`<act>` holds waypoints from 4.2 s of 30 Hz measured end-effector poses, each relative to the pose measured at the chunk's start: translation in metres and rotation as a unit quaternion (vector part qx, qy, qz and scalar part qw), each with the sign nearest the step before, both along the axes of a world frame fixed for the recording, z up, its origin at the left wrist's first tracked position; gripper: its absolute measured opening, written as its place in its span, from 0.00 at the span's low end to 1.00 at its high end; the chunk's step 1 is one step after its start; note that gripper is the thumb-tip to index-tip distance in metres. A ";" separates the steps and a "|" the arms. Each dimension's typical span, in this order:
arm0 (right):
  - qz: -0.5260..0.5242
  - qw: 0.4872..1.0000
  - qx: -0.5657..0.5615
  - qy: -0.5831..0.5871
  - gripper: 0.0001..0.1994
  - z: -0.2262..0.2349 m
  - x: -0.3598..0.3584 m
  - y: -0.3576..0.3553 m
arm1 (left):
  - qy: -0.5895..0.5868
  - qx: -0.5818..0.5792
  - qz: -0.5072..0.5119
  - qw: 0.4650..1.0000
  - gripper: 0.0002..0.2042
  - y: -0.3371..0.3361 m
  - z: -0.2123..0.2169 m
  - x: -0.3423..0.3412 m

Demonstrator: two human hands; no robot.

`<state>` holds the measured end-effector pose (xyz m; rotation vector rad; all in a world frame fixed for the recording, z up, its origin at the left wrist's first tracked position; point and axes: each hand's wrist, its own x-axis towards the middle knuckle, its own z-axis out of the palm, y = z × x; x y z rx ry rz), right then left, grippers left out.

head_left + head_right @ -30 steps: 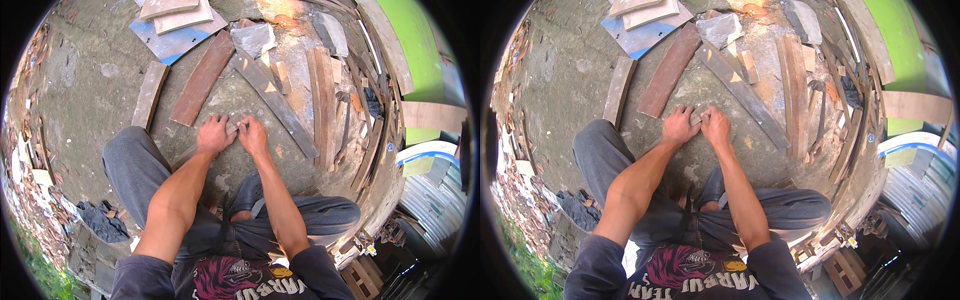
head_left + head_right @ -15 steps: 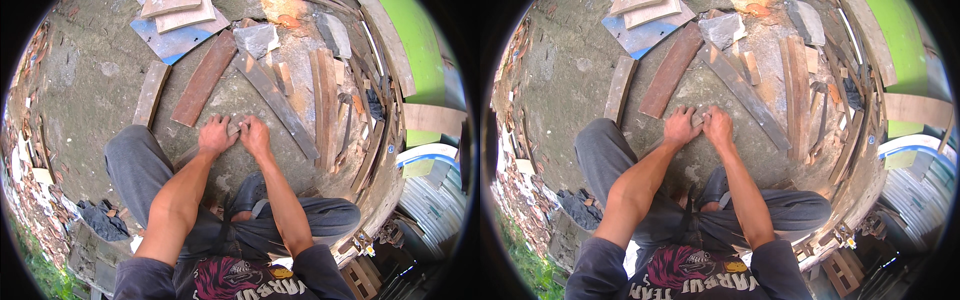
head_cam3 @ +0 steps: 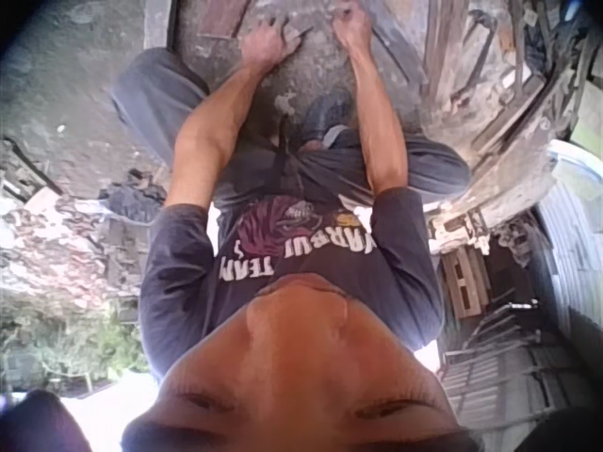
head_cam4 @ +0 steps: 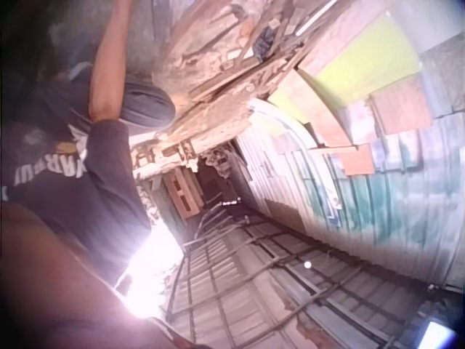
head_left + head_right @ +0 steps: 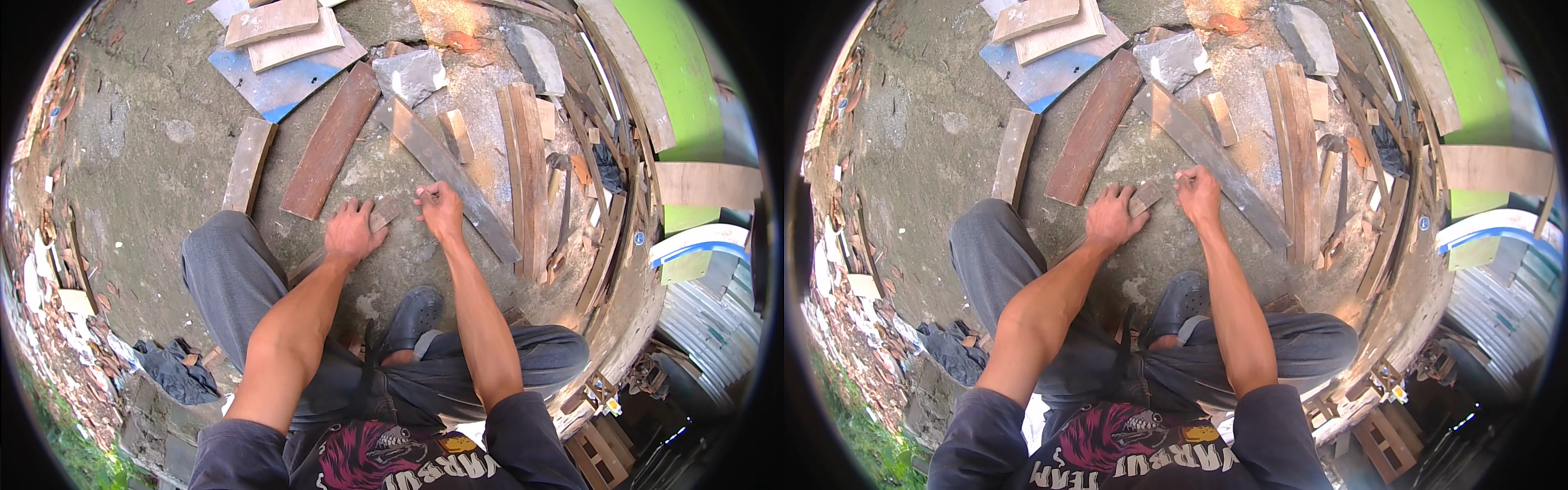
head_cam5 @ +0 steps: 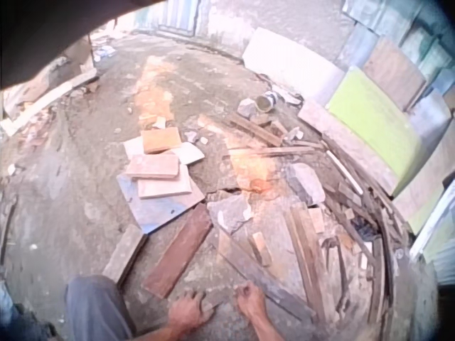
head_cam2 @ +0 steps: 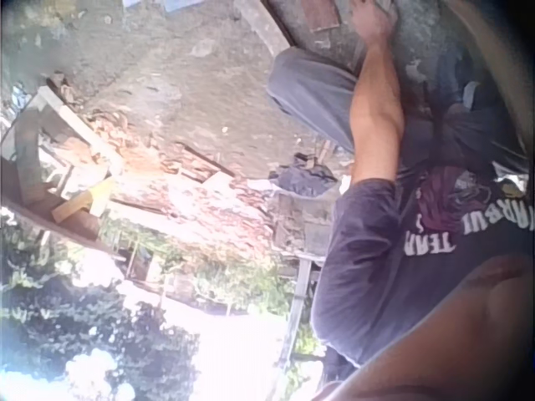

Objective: The person sits on the ground and handles various wooden planks and scraps. They pick up pieces, align them, and use a metal file to smooth or shape the edges of the wood.

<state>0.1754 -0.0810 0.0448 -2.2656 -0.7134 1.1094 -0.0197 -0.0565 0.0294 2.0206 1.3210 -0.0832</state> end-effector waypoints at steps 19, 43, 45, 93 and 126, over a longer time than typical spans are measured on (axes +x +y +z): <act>0.197 0.965 0.095 -0.148 0.07 0.010 -0.055 -0.023 | -0.016 0.033 0.016 0.999 0.24 -0.003 -0.004 -0.002; 0.140 0.976 -0.035 -0.162 0.07 -0.022 0.024 -0.012 | 0.014 -0.011 -0.001 1.000 0.29 0.000 0.006 0.002; 0.134 0.972 -0.057 -0.186 0.07 -0.020 0.044 -0.006 | 0.006 -0.012 -0.003 1.000 0.29 0.004 0.005 0.002; 0.201 0.946 0.222 0.123 0.10 0.291 0.006 0.004 | -0.145 -0.013 0.008 0.989 0.30 0.026 0.264 -0.047; 0.174 0.878 0.183 0.407 0.09 0.284 -0.022 -0.052 | -0.196 0.024 0.035 0.980 0.28 -0.042 0.293 -0.040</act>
